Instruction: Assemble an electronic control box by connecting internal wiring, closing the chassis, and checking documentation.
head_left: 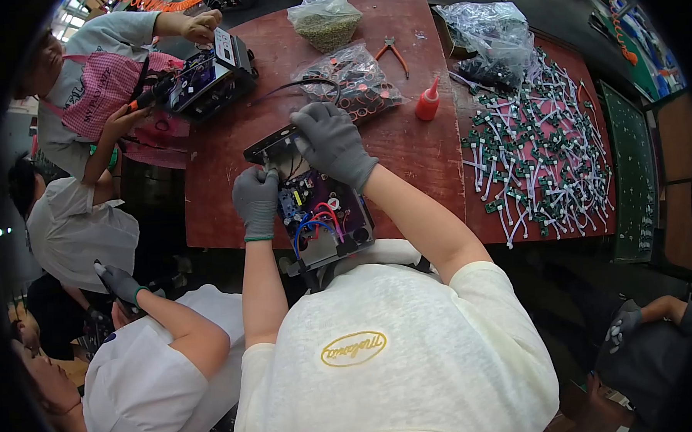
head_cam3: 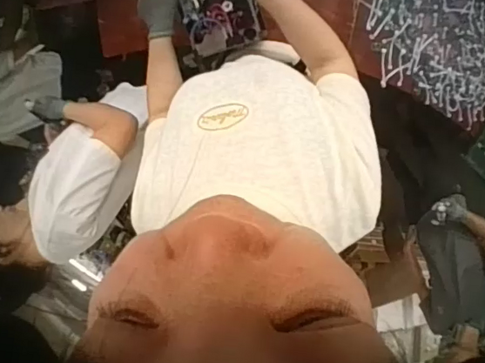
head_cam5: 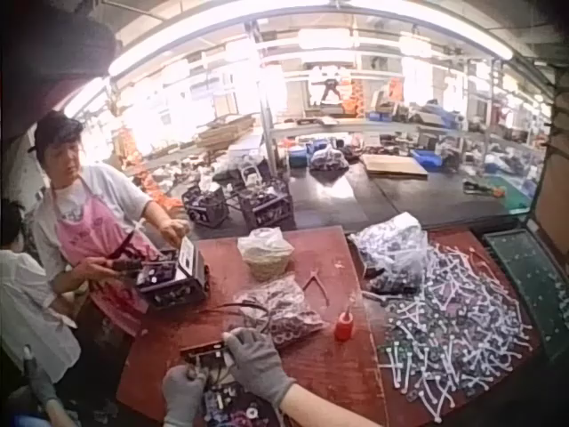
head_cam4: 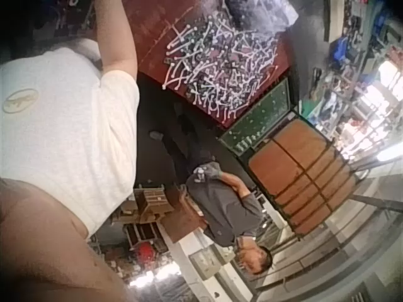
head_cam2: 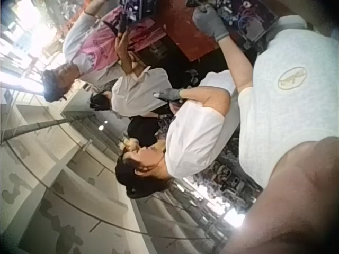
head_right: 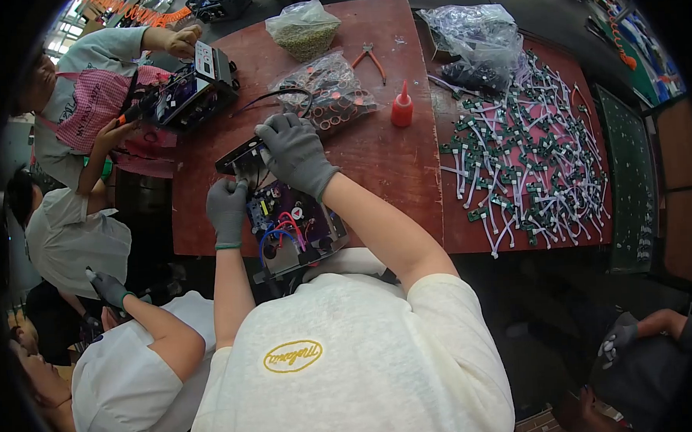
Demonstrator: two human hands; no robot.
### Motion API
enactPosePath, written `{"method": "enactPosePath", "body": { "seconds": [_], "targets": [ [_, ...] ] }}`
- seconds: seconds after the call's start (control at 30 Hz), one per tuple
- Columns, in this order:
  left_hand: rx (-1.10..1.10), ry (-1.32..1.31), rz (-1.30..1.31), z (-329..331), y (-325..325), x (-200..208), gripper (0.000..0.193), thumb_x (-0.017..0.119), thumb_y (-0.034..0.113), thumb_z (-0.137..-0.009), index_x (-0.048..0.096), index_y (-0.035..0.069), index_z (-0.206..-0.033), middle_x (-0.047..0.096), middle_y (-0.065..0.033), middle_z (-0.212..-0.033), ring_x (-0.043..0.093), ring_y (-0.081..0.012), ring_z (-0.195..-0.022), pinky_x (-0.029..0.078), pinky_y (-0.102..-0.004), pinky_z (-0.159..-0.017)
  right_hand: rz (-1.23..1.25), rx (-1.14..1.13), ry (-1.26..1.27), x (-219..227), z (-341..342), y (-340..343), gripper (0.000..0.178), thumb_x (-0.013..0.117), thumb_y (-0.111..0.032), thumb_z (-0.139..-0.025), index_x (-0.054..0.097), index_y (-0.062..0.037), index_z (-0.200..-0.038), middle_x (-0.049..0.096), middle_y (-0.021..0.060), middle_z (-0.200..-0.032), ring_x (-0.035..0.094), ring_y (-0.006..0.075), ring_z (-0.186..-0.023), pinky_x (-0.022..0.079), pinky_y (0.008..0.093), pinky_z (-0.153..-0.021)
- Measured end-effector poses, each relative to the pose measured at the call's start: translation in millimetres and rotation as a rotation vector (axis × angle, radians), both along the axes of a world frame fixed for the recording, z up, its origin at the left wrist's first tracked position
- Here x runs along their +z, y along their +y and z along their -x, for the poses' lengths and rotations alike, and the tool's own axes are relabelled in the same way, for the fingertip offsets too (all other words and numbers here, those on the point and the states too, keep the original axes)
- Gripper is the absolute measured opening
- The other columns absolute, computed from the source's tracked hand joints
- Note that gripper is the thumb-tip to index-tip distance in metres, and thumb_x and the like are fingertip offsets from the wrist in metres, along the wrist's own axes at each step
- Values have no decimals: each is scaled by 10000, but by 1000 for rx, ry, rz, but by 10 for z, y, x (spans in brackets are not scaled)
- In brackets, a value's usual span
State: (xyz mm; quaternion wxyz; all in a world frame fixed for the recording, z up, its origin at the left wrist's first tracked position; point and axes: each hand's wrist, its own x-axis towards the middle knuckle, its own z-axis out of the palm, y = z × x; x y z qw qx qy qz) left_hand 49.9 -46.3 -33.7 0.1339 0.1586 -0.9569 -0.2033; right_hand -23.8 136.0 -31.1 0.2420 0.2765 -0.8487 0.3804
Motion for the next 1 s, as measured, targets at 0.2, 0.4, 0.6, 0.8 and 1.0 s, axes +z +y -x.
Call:
{"method": "enactPosePath", "body": {
  "seconds": [0.2, 0.4, 0.6, 0.8, 1.0],
  "targets": [
    [32, 35, -22, -19, 51, -2, 262, 673, 254, -726, 556, 52, -605, 569, -117, -641, 562, -304, -691, 429, -421, -609, 8, 2, -2, 50, -18, 15, 360, 629, -182, -733, 537, -108, -1074, 523, 84, -1013, 520, 292, -964, 421, 420, -829],
    [23, 78, -22, -17, 31, -31, 277, 662, 263, -731, 551, 42, -606, 567, -122, -634, 563, -303, -666, 421, -423, -587, 10, -4, -4, 85, -32, 22, 360, 639, -170, -735, 539, -98, -1074, 532, 86, -995, 535, 303, -947, 433, 416, -847],
    [10, -37, -44, 5, 24, 55, 288, 644, 277, -732, 546, 30, -618, 560, -151, -634, 555, -324, -611, 406, -430, -548, 11, -2, -6, 63, -24, 20, 360, 643, -173, -733, 542, -97, -1070, 531, 85, -993, 533, 299, -946, 435, 411, -848],
    [46, 6, -88, -7, 34, -11, 286, 642, 285, -732, 555, 35, -622, 566, -148, -632, 561, -326, -612, 413, -422, -551, 15, 2, 6, 55, -9, 37, 360, 644, -173, -731, 540, -96, -1067, 530, 89, -993, 531, 298, -940, 434, 408, -847],
    [35, -29, -99, 9, 73, 66, 282, 642, 281, -732, 561, 31, -629, 574, -144, -631, 564, -321, -601, 411, -418, -547, 18, 8, -5, 12, 4, 18, 363, 638, -184, -728, 540, -108, -1069, 522, 81, -1011, 518, 284, -955, 420, 415, -822]
  ]
}}
